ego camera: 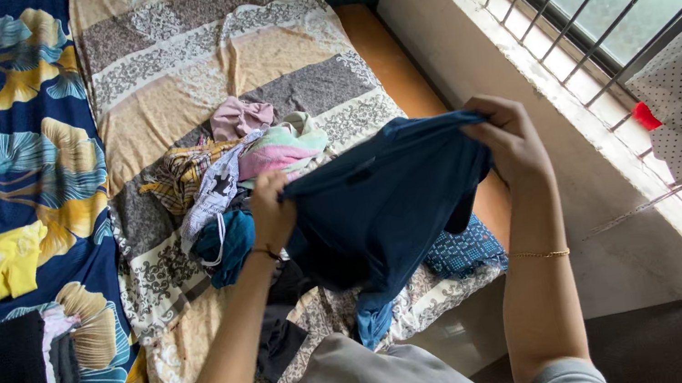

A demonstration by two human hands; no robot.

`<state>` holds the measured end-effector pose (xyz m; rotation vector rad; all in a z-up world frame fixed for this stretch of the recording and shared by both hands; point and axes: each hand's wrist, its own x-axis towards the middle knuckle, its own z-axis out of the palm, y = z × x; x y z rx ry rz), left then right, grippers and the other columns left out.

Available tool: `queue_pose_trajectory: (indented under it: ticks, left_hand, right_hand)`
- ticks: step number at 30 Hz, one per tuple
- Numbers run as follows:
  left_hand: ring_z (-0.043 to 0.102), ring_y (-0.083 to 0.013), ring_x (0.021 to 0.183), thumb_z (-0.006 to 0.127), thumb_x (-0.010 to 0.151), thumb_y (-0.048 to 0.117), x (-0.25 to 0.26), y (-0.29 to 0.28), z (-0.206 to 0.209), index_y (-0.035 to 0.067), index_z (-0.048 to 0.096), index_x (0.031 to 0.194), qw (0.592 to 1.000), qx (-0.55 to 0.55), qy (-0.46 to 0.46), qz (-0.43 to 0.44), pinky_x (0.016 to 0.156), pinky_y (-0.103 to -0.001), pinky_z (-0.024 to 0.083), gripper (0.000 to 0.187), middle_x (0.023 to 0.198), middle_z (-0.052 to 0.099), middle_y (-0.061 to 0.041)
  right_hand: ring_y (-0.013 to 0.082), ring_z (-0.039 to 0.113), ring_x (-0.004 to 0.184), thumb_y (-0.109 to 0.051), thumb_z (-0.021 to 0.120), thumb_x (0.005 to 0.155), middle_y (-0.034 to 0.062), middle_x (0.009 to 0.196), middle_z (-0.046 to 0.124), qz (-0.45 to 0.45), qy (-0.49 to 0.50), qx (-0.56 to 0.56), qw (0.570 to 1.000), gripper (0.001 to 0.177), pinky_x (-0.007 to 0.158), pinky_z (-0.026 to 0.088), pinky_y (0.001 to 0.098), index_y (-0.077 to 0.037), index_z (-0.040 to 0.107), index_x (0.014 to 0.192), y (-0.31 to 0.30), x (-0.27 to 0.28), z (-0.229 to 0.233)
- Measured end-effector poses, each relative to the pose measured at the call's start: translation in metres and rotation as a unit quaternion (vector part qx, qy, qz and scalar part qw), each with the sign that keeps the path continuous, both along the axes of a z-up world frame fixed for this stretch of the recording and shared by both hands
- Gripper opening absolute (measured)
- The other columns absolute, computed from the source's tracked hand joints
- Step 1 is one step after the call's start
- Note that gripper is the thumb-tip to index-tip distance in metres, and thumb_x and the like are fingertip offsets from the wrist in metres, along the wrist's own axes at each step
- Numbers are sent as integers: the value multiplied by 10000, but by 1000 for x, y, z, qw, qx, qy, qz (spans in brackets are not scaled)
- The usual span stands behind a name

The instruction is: The person folds various items of laundry, including a yellow shirt, black pants, and blue shorts, by hand on a bed.

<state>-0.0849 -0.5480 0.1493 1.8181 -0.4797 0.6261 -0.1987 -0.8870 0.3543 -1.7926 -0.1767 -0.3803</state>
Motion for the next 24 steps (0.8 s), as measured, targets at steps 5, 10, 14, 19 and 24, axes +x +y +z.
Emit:
queue_pose_trajectory:
  ticks: [5,10,14,19,24]
  left_hand:
    - [635,-390,1109,620,823,-16,-19,46,139,-12,661,1152,986,40,-161,-15,999,-426,494,332,1162,669,-193]
    - [676,-399,966,652,706,-21,-11,38,99,20,736,1134,982,183,22,-44,819,-419,529,438,998,709,-240]
    - [735,-330,835,657,816,11,-1,63,94,51,749,1068,994,99,49,-23,716,-364,548,271,923,740,-200]
    - [714,-267,779,723,873,39,-2,87,142,32,750,1002,988,148,-37,-21,679,-337,528,132,874,743,-149]
    - [704,-103,733,688,1019,153,-11,87,143,16,739,1014,997,23,25,-73,624,-253,522,146,840,746,-61]
  right_hand:
    - [100,651,921,1,622,936,32,984,695,42,-103,154,982,177,845,512,221,2,690,1099,1,-17,27]
    - [120,677,917,-46,781,889,73,1025,732,-42,-68,-112,990,236,831,540,254,15,739,1114,5,-15,7]
    - [163,707,790,-93,842,824,93,913,746,-91,-1,-323,942,209,728,568,301,-27,786,1014,4,2,-9]
    - [225,645,726,-72,837,854,140,855,675,-112,-78,-362,922,147,666,513,341,-2,795,976,-1,12,-13]
    - [98,628,768,-34,714,980,54,933,689,-102,-143,-237,955,73,670,515,272,29,735,1011,-2,26,-36]
